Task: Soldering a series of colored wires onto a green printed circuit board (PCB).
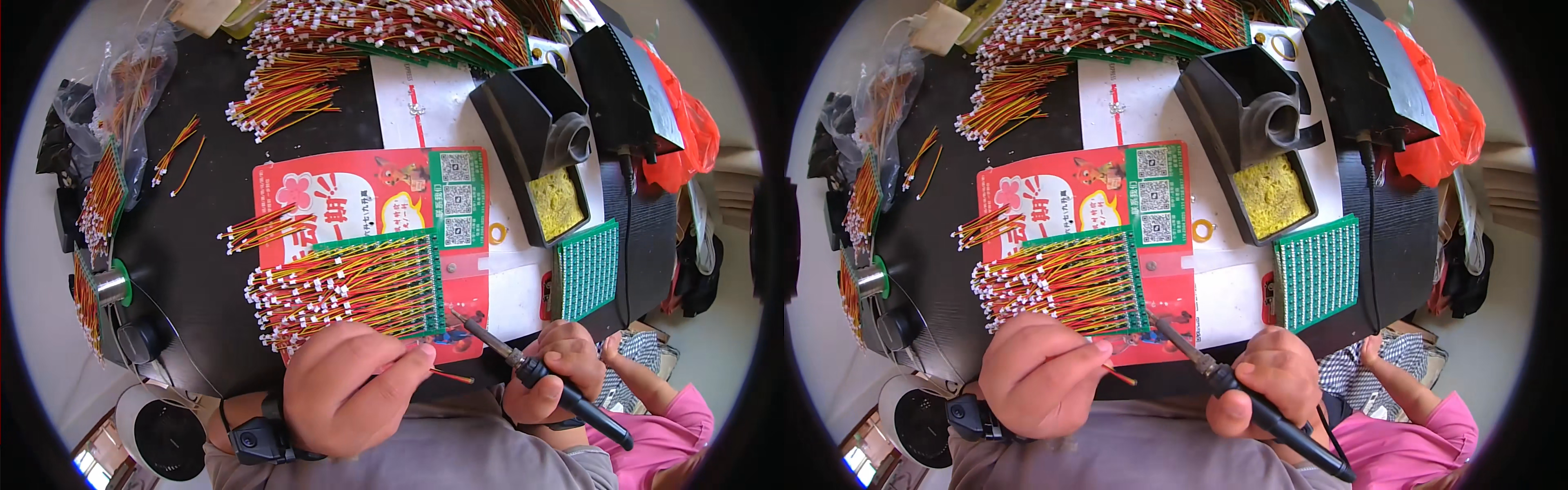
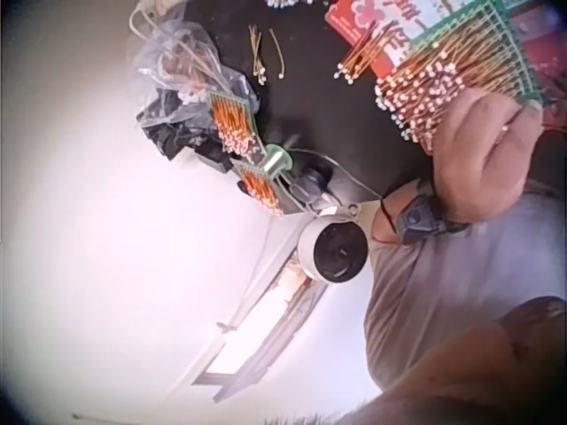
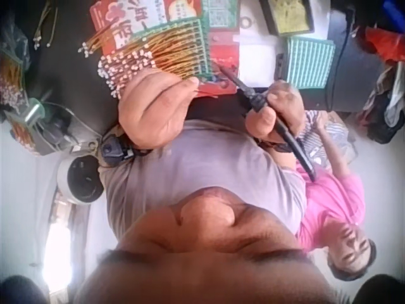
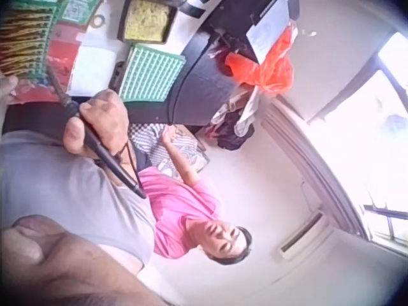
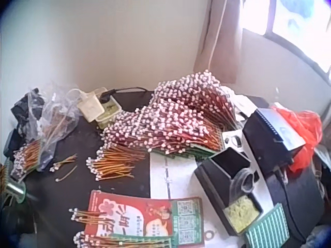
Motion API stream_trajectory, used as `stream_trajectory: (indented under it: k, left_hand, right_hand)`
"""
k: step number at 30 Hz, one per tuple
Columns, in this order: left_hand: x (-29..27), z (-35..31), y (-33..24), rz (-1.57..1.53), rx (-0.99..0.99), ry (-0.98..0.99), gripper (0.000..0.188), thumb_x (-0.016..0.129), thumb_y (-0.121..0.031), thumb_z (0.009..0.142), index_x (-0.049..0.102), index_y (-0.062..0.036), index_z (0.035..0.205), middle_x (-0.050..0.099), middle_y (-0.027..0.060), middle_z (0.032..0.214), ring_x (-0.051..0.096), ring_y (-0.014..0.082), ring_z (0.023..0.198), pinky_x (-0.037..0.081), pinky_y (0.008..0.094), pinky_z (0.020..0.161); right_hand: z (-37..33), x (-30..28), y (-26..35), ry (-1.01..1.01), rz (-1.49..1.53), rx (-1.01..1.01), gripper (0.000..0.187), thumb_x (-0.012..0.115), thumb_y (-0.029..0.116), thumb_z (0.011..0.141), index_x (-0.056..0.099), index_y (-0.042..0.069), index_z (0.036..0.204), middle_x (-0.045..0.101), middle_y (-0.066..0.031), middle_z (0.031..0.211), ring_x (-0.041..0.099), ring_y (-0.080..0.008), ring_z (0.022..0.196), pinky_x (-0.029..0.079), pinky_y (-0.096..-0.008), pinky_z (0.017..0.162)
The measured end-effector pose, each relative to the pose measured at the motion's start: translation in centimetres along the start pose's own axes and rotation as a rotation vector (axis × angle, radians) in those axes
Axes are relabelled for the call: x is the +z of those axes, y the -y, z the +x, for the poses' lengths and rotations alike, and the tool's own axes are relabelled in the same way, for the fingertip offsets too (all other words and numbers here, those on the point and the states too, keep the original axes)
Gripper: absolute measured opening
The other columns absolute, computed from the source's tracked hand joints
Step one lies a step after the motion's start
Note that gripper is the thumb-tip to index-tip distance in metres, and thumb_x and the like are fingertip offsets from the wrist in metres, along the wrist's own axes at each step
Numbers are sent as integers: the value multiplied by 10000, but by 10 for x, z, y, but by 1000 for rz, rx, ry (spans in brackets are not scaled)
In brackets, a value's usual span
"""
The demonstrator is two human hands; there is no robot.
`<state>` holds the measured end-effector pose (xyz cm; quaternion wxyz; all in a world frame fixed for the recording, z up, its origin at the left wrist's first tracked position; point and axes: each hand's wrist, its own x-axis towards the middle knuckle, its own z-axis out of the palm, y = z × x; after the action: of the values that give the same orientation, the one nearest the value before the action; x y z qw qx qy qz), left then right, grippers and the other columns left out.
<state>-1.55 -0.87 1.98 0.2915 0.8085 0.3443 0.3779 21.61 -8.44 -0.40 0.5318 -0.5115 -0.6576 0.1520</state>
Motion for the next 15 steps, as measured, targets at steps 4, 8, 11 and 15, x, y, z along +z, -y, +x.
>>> stream_trajectory:
  k: [4,8,11,15]
  left_hand:
    - [7,-5,1,48,28,-13,314,779,57,655,722,-1,958,639,77,764,588,227,591,482,337,555]
    - [2,-1,5,113,66,97,315,755,63,675,715,2,981,643,85,768,599,242,609,499,341,570]
    - [3,-2,6,139,58,97,311,724,81,687,712,9,989,645,91,770,604,251,617,498,343,572]
    - [9,-3,9,132,39,95,306,707,90,688,711,24,987,647,99,777,605,254,627,486,348,564]
  right_hand:
    - [0,0,-1,13,29,-22,252,709,178,899,540,16,992,535,-51,725,529,-173,544,416,-311,467]
    - [2,4,-5,-32,41,-74,273,716,199,900,541,2,972,525,-37,686,511,-158,523,381,-283,441]
    - [2,8,-5,-70,48,-83,276,720,205,897,544,1,955,519,-29,666,500,-151,507,369,-276,429]
    - [1,10,-6,-67,58,-67,275,728,202,890,546,2,938,518,-27,667,498,-148,502,366,-275,424]
